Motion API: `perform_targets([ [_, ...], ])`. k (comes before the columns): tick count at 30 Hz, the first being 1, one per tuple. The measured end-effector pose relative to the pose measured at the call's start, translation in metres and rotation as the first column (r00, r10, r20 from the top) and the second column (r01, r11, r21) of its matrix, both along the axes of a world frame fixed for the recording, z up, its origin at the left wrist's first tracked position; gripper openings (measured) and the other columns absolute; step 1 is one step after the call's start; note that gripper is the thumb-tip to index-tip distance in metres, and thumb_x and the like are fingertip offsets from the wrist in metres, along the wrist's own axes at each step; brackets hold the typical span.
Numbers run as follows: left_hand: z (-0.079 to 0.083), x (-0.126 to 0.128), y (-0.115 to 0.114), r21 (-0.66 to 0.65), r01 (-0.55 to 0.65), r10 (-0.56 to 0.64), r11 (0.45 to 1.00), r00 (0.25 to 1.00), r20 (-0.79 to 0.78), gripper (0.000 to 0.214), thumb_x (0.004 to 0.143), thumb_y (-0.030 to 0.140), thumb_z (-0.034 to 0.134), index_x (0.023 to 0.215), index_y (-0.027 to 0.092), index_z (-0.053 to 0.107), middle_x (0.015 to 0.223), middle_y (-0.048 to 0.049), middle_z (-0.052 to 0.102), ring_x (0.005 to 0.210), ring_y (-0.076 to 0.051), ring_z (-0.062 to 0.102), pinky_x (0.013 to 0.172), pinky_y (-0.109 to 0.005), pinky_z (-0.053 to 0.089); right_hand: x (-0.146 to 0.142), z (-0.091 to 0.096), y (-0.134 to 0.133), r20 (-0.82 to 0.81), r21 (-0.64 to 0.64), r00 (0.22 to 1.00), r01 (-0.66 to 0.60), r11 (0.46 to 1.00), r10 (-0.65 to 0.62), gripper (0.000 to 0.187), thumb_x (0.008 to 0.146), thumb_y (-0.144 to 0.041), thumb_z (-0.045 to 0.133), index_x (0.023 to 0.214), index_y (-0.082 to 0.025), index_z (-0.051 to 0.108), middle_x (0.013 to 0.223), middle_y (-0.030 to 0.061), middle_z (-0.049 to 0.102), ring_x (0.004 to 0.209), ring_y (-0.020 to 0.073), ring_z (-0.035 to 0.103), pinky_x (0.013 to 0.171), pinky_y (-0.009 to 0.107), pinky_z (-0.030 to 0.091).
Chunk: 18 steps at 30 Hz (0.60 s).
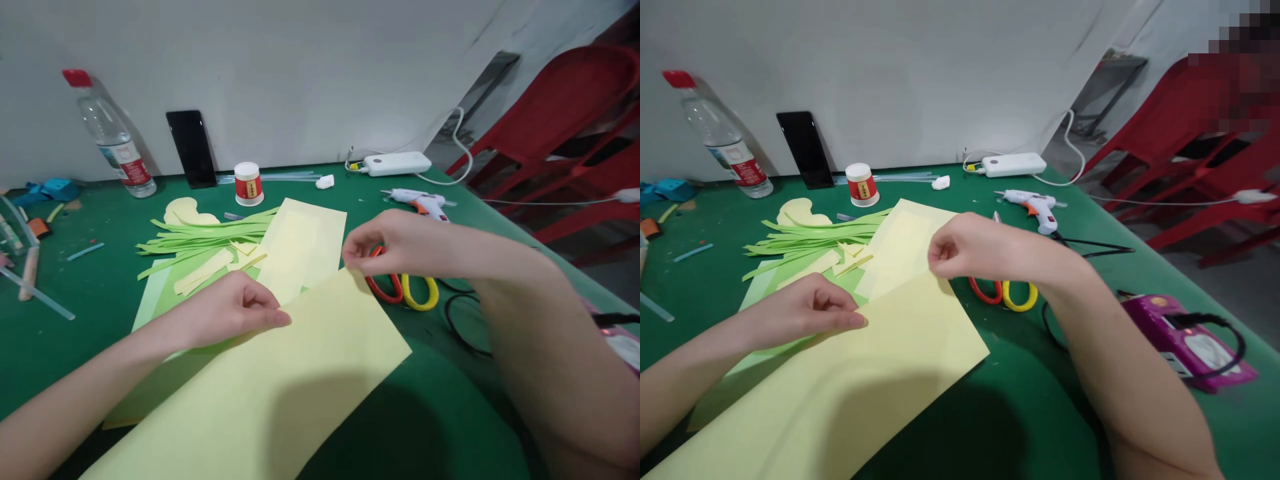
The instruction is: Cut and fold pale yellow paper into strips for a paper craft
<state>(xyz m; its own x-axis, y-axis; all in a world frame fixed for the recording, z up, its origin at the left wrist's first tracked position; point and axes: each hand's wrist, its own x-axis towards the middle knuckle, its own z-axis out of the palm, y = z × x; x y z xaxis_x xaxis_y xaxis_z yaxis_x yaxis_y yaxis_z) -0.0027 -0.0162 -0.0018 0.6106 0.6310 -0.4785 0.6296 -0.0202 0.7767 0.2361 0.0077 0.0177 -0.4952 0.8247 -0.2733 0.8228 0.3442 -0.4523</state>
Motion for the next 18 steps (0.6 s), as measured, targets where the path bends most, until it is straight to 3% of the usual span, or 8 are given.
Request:
perform_targets([
  [4,-0.002,-0.002,0.003,0.022,0.010,-0.009,1.000,0.999,-0.050,0.042,0.077,0.042,0.052,0.049,0.017,0.034,0.047,0.0063,0.018,0.043,-0.007,0.015,0.042,-0.027,0.011,0.011,0.000,0.007,0.041,0.172,0.990,0.127,0.977,-0.136,0.015,0.072,-0.024,0.049,0.060,-0.019,0.056,0.063,0.0020,0.059,0.054,0.0126,0.047,0.048,0.025,0.033],
  [7,-0.004,-0.003,0.004,0.020,0.027,-0.026,0.999,0.998,-0.049,0.041,0.077,0.042,0.052,0.049,0.017,0.034,0.047,0.0063,0.019,0.043,-0.007,0.016,0.042,-0.027,0.011,0.004,0.000,0.002,-0.114,0.228,0.991,0.100,0.969,-0.076,0.017,0.075,-0.032,0.051,0.074,-0.019,0.062,0.077,0.0043,0.065,0.067,0.0161,0.055,0.059,0.026,0.039],
  [10,-0.005,-0.004,0.006,0.005,0.046,-0.046,0.999,0.998,-0.032,0.039,0.076,0.042,0.052,0.050,0.017,0.038,0.048,0.0064,0.020,0.044,-0.008,0.016,0.042,-0.026,0.012,-0.011,0.000,-0.005,-0.188,0.099,0.977,-0.079,0.992,0.096,0.024,0.076,-0.038,0.052,0.086,-0.019,0.063,0.086,0.0028,0.065,0.074,0.0155,0.056,0.063,0.025,0.040],
  [13,-0.004,-0.004,0.006,-0.020,0.057,-0.057,0.998,0.998,-0.033,0.032,0.077,0.042,0.050,0.058,0.017,0.049,0.050,0.0061,0.025,0.046,-0.008,0.019,0.042,-0.023,0.015,-0.022,-0.002,-0.010,-0.180,-0.054,0.958,-0.235,0.970,0.223,0.023,0.080,-0.030,0.046,0.068,-0.017,0.062,0.066,-0.0008,0.059,0.057,0.0096,0.047,0.051,0.022,0.032],
  [16,-0.003,-0.001,0.004,-0.005,0.057,-0.057,0.998,0.998,-0.018,0.022,0.078,0.038,0.050,0.086,0.019,0.060,0.067,0.0029,0.046,0.055,-0.010,0.035,0.048,-0.021,0.026,-0.029,-0.007,-0.013,-0.251,-0.123,0.940,-0.268,0.955,0.232,0.025,0.080,-0.025,0.044,0.063,-0.015,0.060,0.056,-0.0028,0.048,0.052,0.0074,0.036,0.047,0.022,0.027],
  [18,-0.005,0.002,0.001,0.021,0.046,-0.046,0.999,0.999,-0.003,0.025,0.079,0.039,0.049,0.089,0.019,0.060,0.069,0.0023,0.048,0.057,-0.010,0.037,0.049,-0.020,0.026,-0.032,-0.011,-0.014,-0.294,-0.149,0.933,-0.257,0.955,0.205,0.026,0.080,-0.028,0.044,0.067,-0.015,0.062,0.057,-0.0024,0.046,0.053,0.0078,0.033,0.047,0.022,0.027],
])
